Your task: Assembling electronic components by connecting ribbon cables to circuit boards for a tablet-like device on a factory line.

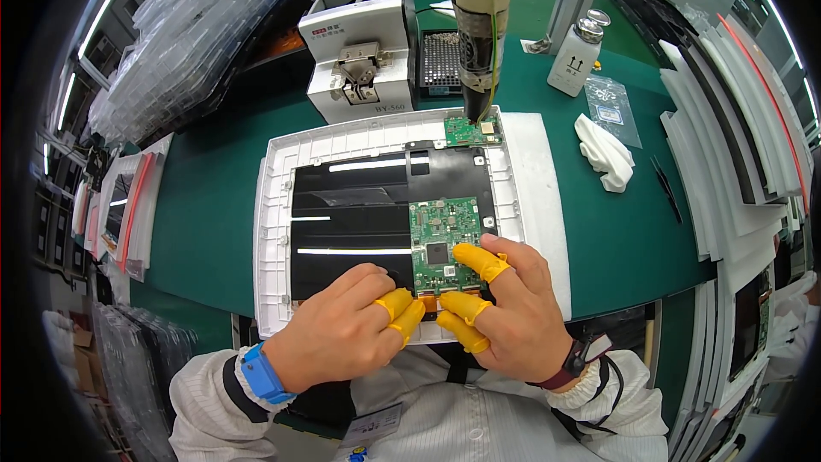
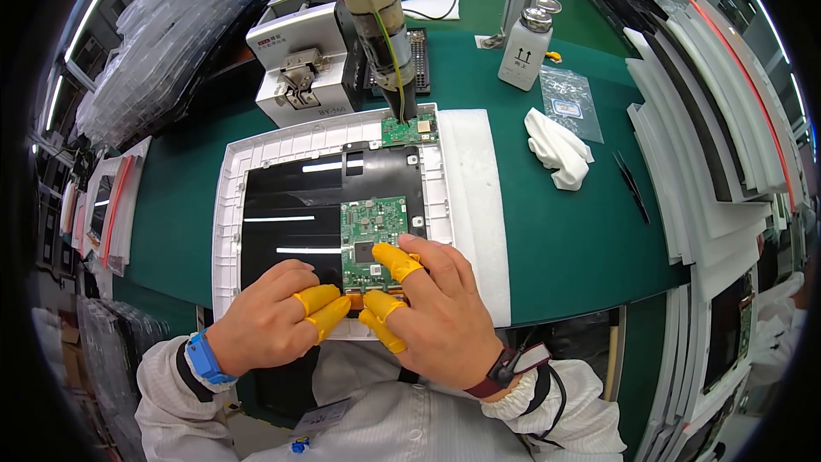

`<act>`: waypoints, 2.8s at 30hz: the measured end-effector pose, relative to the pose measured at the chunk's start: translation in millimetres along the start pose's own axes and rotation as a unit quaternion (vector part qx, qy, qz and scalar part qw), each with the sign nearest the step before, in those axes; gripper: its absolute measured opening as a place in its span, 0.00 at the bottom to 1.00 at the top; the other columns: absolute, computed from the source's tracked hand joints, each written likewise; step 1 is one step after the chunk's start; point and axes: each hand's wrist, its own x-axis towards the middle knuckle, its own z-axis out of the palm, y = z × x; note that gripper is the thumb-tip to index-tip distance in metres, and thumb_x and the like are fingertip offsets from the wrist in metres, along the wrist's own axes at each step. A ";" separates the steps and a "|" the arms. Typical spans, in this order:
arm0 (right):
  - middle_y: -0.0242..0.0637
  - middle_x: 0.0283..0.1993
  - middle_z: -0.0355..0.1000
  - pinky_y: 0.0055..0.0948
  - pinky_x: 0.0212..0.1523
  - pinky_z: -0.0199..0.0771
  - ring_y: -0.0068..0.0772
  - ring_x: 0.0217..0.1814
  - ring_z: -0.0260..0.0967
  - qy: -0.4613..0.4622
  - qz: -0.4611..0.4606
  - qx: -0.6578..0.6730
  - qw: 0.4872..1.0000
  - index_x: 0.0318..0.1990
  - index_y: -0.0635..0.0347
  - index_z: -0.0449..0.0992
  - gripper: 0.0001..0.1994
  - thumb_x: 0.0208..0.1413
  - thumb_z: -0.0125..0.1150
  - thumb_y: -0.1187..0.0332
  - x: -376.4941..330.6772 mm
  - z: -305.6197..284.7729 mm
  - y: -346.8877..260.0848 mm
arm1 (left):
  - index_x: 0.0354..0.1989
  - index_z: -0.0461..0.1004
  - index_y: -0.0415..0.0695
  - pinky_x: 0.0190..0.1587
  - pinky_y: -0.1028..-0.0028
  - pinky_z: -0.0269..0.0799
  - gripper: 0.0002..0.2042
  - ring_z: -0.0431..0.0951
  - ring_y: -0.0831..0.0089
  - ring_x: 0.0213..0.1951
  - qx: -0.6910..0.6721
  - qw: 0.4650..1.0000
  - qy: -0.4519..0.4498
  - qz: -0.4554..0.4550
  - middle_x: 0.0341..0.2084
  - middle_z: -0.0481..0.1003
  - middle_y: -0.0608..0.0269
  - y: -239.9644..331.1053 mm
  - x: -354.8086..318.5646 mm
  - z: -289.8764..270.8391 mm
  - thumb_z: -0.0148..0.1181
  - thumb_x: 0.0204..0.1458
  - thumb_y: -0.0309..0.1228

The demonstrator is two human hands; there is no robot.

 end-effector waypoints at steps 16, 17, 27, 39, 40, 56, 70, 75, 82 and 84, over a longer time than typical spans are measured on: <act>0.44 0.50 0.67 0.51 0.63 0.53 0.48 0.65 0.55 -0.012 0.009 0.006 1.000 0.34 0.56 0.80 0.11 0.42 0.70 0.66 -0.4 -0.5 -0.9 | 0.26 0.76 0.39 0.50 0.61 0.74 0.07 0.76 0.60 0.41 -0.013 1.000 -0.009 -0.010 0.34 0.77 0.56 -3.3 -4.3 1.9 0.63 0.35 0.26; 0.44 0.50 0.67 0.50 0.63 0.53 0.48 0.64 0.55 -0.005 0.011 0.009 1.000 0.34 0.56 0.80 0.11 0.42 0.70 0.66 -0.4 -0.7 -1.4 | 0.26 0.76 0.39 0.50 0.61 0.74 0.07 0.76 0.60 0.41 -0.011 1.000 -0.008 -0.011 0.35 0.77 0.56 -3.2 -4.5 2.2 0.63 0.35 0.26; 0.45 0.52 0.69 0.48 0.60 0.56 0.48 0.63 0.58 0.006 0.002 0.004 1.000 0.33 0.58 0.80 0.10 0.42 0.69 0.66 -0.5 -0.7 -2.1 | 0.17 0.73 0.40 0.44 0.65 0.75 0.06 0.75 0.62 0.35 -0.004 0.998 0.058 -0.012 0.23 0.72 0.58 -2.5 -6.2 7.5 0.65 0.34 0.26; 0.45 0.51 0.69 0.48 0.59 0.57 0.49 0.62 0.58 0.019 -0.013 -0.018 1.000 0.34 0.57 0.80 0.11 0.40 0.69 0.67 -1.3 1.8 -2.9 | 0.34 0.79 0.39 0.41 0.70 0.70 0.12 0.71 0.67 0.35 -0.027 0.997 0.077 0.005 0.27 0.70 0.63 -3.9 -5.0 10.5 0.62 0.38 0.28; 0.45 0.51 0.69 0.48 0.59 0.57 0.49 0.62 0.58 0.018 -0.015 -0.019 1.000 0.34 0.57 0.80 0.11 0.40 0.69 0.67 -1.5 1.8 -2.8 | 0.34 0.79 0.39 0.41 0.70 0.70 0.12 0.71 0.67 0.35 -0.027 0.997 0.078 0.004 0.27 0.70 0.63 -4.2 -5.1 11.2 0.62 0.38 0.28; 0.48 0.57 0.63 0.51 0.65 0.49 0.51 0.65 0.51 -0.067 0.012 -0.038 0.997 0.43 0.53 0.82 0.16 0.45 0.68 0.60 11.7 -8.6 -8.9 | 0.28 0.80 0.43 0.45 0.70 0.67 0.09 0.70 0.69 0.36 0.007 0.997 0.072 -0.020 0.27 0.70 0.65 -5.0 -10.0 13.9 0.59 0.38 0.30; 0.49 0.56 0.64 0.52 0.65 0.48 0.53 0.66 0.51 -0.087 0.001 -0.019 0.996 0.33 0.56 0.83 0.12 0.46 0.68 0.59 14.3 -8.4 -6.9 | 0.25 0.80 0.48 0.50 0.66 0.62 0.06 0.71 0.71 0.38 0.029 0.994 0.089 -0.052 0.27 0.72 0.69 -0.9 -11.0 14.2 0.60 0.37 0.31; 0.47 0.57 0.64 0.52 0.66 0.46 0.51 0.66 0.50 -0.100 -0.003 -0.017 0.995 0.36 0.55 0.83 0.11 0.46 0.67 0.61 14.9 -9.2 -6.0 | 0.19 0.78 0.49 0.52 0.62 0.61 0.02 0.72 0.70 0.40 0.039 0.996 0.067 -0.052 0.29 0.75 0.68 -1.1 -12.1 12.6 0.61 0.37 0.31; 0.45 0.57 0.66 0.52 0.67 0.45 0.50 0.69 0.50 -0.110 -0.035 -0.067 0.991 0.39 0.52 0.82 0.12 0.46 0.65 0.64 12.4 -12.5 -7.9 | 0.18 0.77 0.48 0.52 0.60 0.61 0.02 0.72 0.69 0.40 0.039 0.995 0.074 -0.053 0.29 0.75 0.68 0.8 -10.8 13.3 0.61 0.37 0.31; 0.45 0.57 0.66 0.52 0.67 0.46 0.50 0.69 0.50 -0.132 -0.061 -0.128 0.981 0.39 0.52 0.82 0.11 0.48 0.64 0.63 11.5 -12.7 -11.3 | 0.19 0.77 0.48 0.52 0.60 0.61 0.02 0.72 0.69 0.40 0.037 0.993 0.091 -0.059 0.30 0.75 0.67 1.2 -11.7 14.4 0.61 0.38 0.30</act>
